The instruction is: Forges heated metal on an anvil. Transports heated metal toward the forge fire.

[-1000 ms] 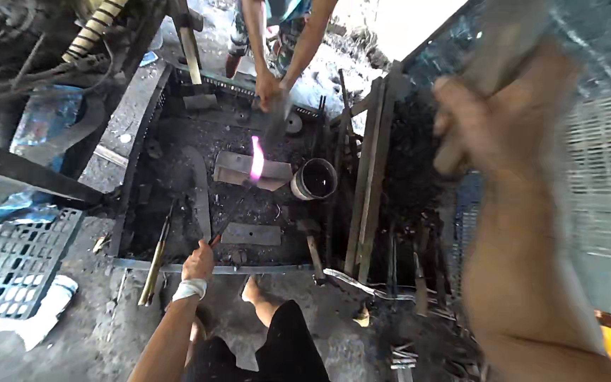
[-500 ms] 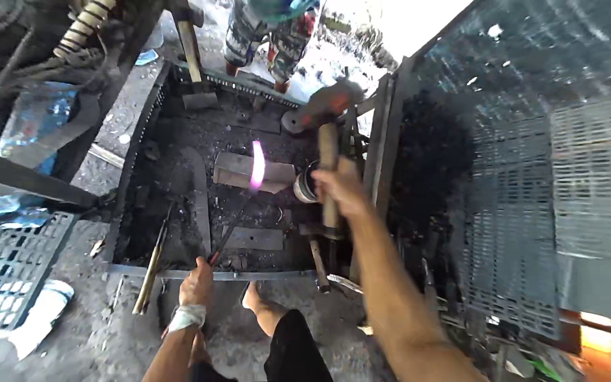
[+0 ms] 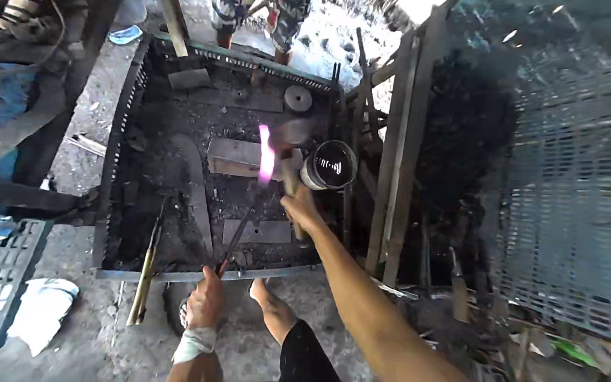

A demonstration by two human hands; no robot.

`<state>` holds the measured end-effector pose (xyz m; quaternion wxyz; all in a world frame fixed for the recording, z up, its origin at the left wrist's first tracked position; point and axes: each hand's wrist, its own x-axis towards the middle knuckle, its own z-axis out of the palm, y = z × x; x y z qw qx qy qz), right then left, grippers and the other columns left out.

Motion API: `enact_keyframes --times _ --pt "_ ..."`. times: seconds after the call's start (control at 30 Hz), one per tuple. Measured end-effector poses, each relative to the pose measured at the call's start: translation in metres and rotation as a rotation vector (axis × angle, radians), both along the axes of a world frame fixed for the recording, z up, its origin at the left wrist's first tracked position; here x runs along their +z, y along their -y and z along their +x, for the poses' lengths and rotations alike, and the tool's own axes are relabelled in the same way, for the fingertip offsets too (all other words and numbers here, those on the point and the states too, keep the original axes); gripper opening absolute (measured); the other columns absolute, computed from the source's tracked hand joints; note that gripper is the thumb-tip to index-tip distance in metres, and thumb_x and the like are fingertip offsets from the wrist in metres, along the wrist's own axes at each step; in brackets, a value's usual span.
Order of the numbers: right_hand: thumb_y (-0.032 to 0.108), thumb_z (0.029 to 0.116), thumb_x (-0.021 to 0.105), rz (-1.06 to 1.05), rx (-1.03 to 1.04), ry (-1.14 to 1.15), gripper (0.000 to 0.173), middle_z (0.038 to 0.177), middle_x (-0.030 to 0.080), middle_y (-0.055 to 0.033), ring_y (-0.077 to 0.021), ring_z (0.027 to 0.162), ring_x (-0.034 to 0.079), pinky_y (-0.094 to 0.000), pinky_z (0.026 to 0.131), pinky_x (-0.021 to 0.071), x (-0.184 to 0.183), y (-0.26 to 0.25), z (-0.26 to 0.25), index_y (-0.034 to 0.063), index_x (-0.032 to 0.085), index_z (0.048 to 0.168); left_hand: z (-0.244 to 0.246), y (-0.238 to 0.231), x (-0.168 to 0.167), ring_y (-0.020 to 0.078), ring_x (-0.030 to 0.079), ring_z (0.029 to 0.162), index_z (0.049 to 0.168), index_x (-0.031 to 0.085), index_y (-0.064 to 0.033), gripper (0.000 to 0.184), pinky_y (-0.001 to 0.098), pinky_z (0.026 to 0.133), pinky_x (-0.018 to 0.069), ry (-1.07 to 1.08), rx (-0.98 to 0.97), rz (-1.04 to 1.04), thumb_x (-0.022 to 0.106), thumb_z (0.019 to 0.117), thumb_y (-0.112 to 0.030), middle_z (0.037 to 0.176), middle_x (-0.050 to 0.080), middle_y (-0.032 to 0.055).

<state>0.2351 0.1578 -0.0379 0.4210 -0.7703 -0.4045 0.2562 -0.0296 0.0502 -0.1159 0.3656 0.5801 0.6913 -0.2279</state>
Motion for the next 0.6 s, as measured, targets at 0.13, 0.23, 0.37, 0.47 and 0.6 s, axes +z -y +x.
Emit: enact_keyframes --times 0.13,0.23,0.37,0.47,0.6 --pt "0.013 0.0900 0.068 -0.354 0.014 -0.323 0.032 0.069 0.059 -0.0069 -0.0186 0.052 0.059 -0.0364 0.051 0.0550 0.116 -0.016 0.012 0.0035 0.055 0.118 -0.007 -0.003 0.035 0.0457 0.072 0.102 0.149 0.041 -0.0053 0.050 0.0620 0.086 0.0580 0.047 -0.011 -0.007 0.043 0.1097 -0.037 0.112 0.071 0.0263" --pt "0.019 0.0902 0.070 -0.131 0.091 -0.003 0.037 0.076 0.065 -0.0096 -0.0227 0.056 0.064 -0.0421 0.052 0.0589 0.254 0.006 0.035 0.0027 0.057 0.122 -0.017 0.001 0.045 0.0451 0.071 0.104 0.157 0.029 -0.0072 0.073 0.0623 0.089 0.0568 0.137 -0.091 0.026 0.057 0.1033 -0.047 0.114 0.071 0.0257" --pt "0.032 0.0919 0.072 0.093 0.077 0.409 0.060 0.093 0.065 -0.0069 -0.0176 0.063 0.068 -0.0409 0.058 0.0634 0.384 0.013 0.056 0.0038 0.046 0.138 -0.021 0.000 0.038 0.0447 0.071 0.107 0.155 0.031 -0.0059 0.066 0.0614 0.089 0.0571 0.102 -0.120 0.021 0.053 0.1057 -0.045 0.118 0.070 0.0255" --pt "0.030 0.0908 0.070 0.320 0.019 0.599 0.056 0.094 0.063 -0.0039 -0.0116 0.064 0.067 -0.0337 0.059 0.0634 0.391 -0.014 0.060 -0.0005 0.047 0.132 -0.013 -0.002 0.032 0.0421 0.072 0.106 0.151 0.036 -0.0058 0.049 0.0584 0.087 0.0588 0.011 -0.071 -0.008 0.049 0.1044 -0.018 0.117 0.070 0.0239" --pt "0.028 0.0979 0.068 0.175 -0.081 0.567 0.058 0.106 0.066 -0.0200 -0.0255 0.084 0.069 -0.0454 0.076 0.0609 0.211 -0.018 0.017 -0.0085 0.046 0.137 -0.010 -0.001 0.019 0.0441 0.073 0.099 0.149 0.039 -0.0077 0.045 0.0599 0.082 0.0595 -0.010 -0.045 -0.013 0.048 0.1064 -0.021 0.110 0.072 0.0242"
